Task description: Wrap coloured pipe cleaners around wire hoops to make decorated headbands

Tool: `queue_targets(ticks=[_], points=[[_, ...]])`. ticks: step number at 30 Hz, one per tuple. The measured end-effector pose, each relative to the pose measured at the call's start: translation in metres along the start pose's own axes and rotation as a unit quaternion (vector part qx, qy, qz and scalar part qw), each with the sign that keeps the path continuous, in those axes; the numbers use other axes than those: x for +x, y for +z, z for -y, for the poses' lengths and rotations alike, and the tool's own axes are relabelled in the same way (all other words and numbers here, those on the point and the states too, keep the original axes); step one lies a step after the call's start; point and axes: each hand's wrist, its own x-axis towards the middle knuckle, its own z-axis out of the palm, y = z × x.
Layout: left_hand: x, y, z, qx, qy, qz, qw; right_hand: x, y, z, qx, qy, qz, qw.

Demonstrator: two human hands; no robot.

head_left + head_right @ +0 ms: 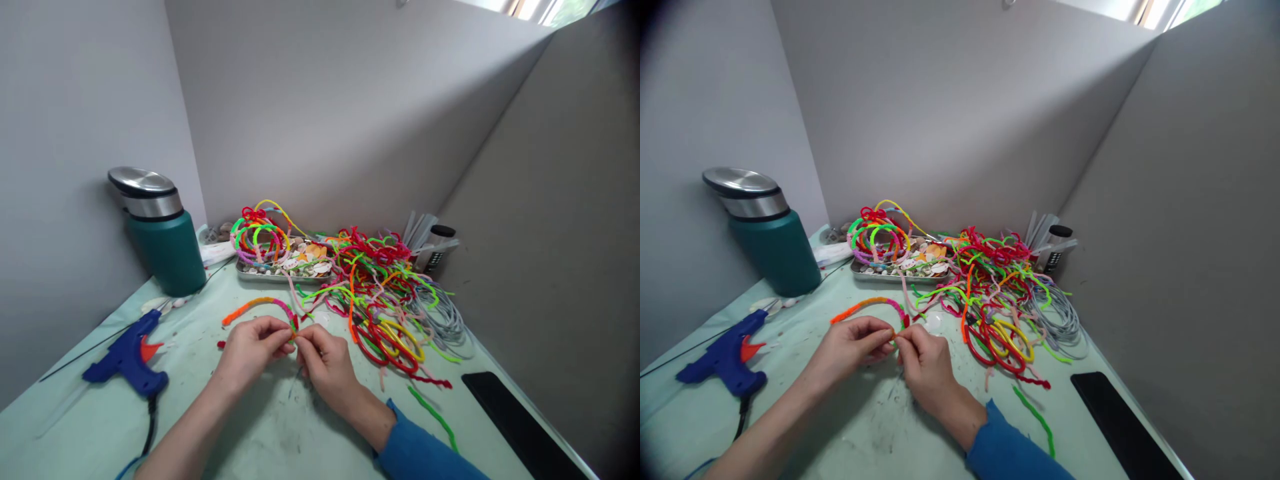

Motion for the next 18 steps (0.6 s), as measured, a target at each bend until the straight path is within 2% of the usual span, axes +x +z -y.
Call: queue_targets(ticks=[5,12,15,18], points=[[-0.0015,0.0027,0.0027,-0.057,-0.022,-0.006,0.998,-0.0018,0.0021,-0.0009,0.008,-0.003,-0.01,1.0],[-0.0024,0.0037,0.0064,-0.097,-0.013,0.014,0.995,-0.0018,0.0031,0.0023,0.01,-0.014,-0.01,1.0],[-0.0006,0.0014,0.0071,-0.045,0.0,0.039,0.998,-0.0023,0.0017,0.0025,-0.009,-0.027,0.006,1.0],[0.001,-0.005,0.006,0.085,0.074,0.039,0.993,-0.0025,-0.0004,0.0003,-0.05,-0.055,0.03,0.997]])
